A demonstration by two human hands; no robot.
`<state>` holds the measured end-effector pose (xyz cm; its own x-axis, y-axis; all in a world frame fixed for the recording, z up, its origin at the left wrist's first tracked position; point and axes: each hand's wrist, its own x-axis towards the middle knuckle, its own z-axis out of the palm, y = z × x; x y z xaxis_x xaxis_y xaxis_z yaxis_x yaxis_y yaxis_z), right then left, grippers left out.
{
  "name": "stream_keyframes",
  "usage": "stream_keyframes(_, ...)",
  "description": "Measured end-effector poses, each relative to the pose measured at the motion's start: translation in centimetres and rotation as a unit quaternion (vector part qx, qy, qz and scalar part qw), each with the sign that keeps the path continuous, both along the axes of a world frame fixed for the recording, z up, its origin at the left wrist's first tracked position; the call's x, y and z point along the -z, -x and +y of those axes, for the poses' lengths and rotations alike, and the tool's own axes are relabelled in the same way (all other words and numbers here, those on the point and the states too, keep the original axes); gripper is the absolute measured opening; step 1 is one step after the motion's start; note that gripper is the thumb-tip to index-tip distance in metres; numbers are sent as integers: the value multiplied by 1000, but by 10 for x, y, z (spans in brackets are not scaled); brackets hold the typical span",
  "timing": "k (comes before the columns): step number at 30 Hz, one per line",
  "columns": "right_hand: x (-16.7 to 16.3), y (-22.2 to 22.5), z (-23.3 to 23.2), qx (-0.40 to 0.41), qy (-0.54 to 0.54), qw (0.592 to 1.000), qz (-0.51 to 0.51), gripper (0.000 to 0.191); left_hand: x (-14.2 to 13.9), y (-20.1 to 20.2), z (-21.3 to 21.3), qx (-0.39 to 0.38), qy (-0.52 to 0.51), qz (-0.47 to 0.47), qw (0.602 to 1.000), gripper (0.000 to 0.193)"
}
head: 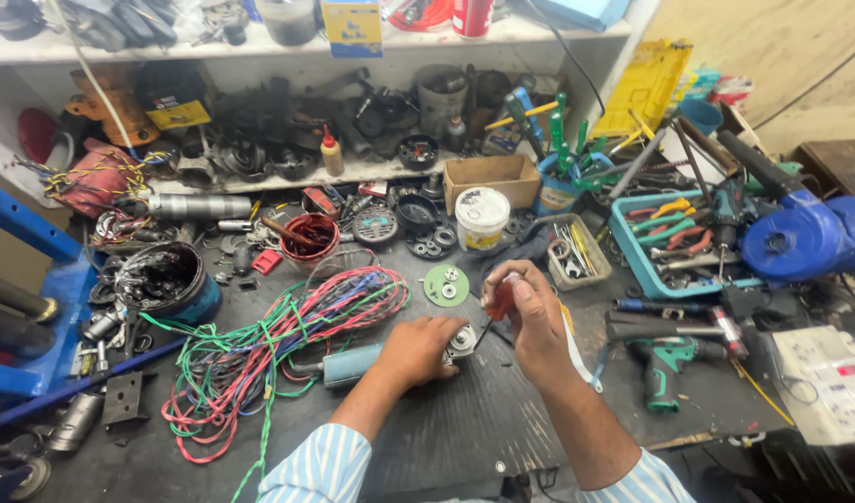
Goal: The person disassembles a teal angle grinder on a cluttered workbench. They use a screwdriver to remove screws from the front and rear housings, then separate the casing to expose the internal components.
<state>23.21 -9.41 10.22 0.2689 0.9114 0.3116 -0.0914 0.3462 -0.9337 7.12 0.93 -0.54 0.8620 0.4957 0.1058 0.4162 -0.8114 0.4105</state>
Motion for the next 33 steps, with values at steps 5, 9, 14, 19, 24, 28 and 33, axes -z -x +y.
stream_keyframes(5,-3,-10,13,-33,-18,999,10,37,-3,-4,13,-1,1,-26,1000,80)
stream_keyframes(9,-5,-9,6,-36,-33,999,16,37,-5,0,9,2,-2,-42,999,78)
stream_keyframes(14,-12,-4,-8,-3,6,1000,15,35,-3,-2,5,-18,16,-52,998,72)
stream_keyframes(19,-14,2,-12,-33,-15,999,38,32,-2,-11,2,-5,25,-89,996,60)
stream_keyframes(24,-10,3,-5,-43,-28,998,42,30,0,-11,5,54,41,-155,986,35)
stream_keyframes(28,-9,2,-3,-30,-12,998,47,31,3,-17,15,100,58,-124,986,24)
stream_keyframes(33,-12,-3,2,-11,-3,999,49,30,7,-21,20,140,20,-137,980,25)
